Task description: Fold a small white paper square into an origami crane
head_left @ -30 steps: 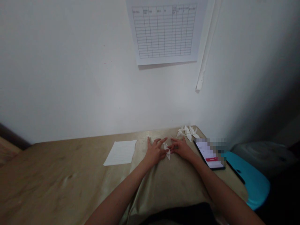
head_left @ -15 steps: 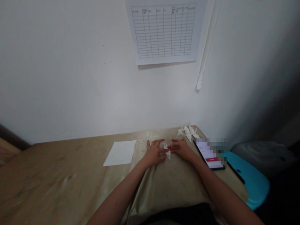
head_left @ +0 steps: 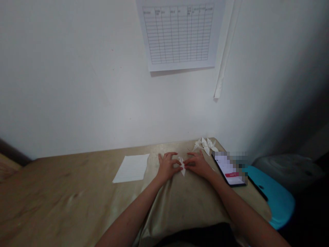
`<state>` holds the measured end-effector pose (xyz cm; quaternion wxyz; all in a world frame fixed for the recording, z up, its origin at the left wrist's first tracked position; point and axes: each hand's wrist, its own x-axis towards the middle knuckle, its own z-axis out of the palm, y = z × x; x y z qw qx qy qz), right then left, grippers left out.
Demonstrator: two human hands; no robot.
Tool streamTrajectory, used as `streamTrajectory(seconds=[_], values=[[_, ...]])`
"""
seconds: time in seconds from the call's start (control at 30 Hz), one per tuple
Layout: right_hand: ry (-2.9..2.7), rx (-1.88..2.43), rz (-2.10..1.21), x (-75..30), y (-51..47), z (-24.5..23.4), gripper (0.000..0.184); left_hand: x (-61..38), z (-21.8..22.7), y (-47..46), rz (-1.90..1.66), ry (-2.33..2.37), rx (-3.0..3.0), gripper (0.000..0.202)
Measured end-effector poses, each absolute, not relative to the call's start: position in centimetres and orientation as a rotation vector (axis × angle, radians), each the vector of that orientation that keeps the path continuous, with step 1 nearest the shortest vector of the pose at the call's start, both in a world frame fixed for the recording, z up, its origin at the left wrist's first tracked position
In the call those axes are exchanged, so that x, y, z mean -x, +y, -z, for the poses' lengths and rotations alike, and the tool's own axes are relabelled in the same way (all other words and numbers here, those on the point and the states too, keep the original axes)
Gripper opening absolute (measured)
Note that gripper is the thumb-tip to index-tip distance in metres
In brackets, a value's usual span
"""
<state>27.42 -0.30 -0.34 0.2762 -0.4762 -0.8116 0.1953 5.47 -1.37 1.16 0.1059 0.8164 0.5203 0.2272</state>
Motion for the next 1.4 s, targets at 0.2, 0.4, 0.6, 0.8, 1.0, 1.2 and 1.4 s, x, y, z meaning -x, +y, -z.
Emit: streamTrajectory(seconds=[0.2, 0.4, 0.6, 0.8, 1.0, 1.2, 1.4], values=[[-2.235, 1.265, -0.511, -27.3, -0.4, 0.3, 0.015, -5.5, -1.0, -1.5, -0.664, 1.496, -2.478, 0.009], [-2.274, 1.289, -0.493, -26.9, -0.5, 0.0, 0.015, -5.6, -1.5, -1.3, -0.565, 1.51, -2.481, 0.01], [-2.264, 1.313, -0.486, -27.1, -0.4, -0.4, 0.014, -5.7, -1.6, -1.3, -0.563, 1.535, -2.476, 0.011], [-2.235, 1.334, -0.493, -27.0, -0.6, -0.7, 0.012, -5.7, -1.5, -1.2, -0.543, 1.564, -2.414, 0.012], [-2.2, 1.346, -0.567, -27.1, -0.9, -0.6, 0.011, -5.6, -1.3, -1.1, -0.571, 1.564, -2.351, 0.012], [-2.106, 1.336, -0.657, -27.1, -0.6, 0.4, 0.013, -5.2, -1.2, -1.2, -0.562, 1.547, -2.323, 0.012], [-2.079, 1.292, -0.702, -27.1, -0.4, 0.7, 0.01, -4.7, -0.9, -0.6, -0.54, 1.528, -2.315, 0.011]])
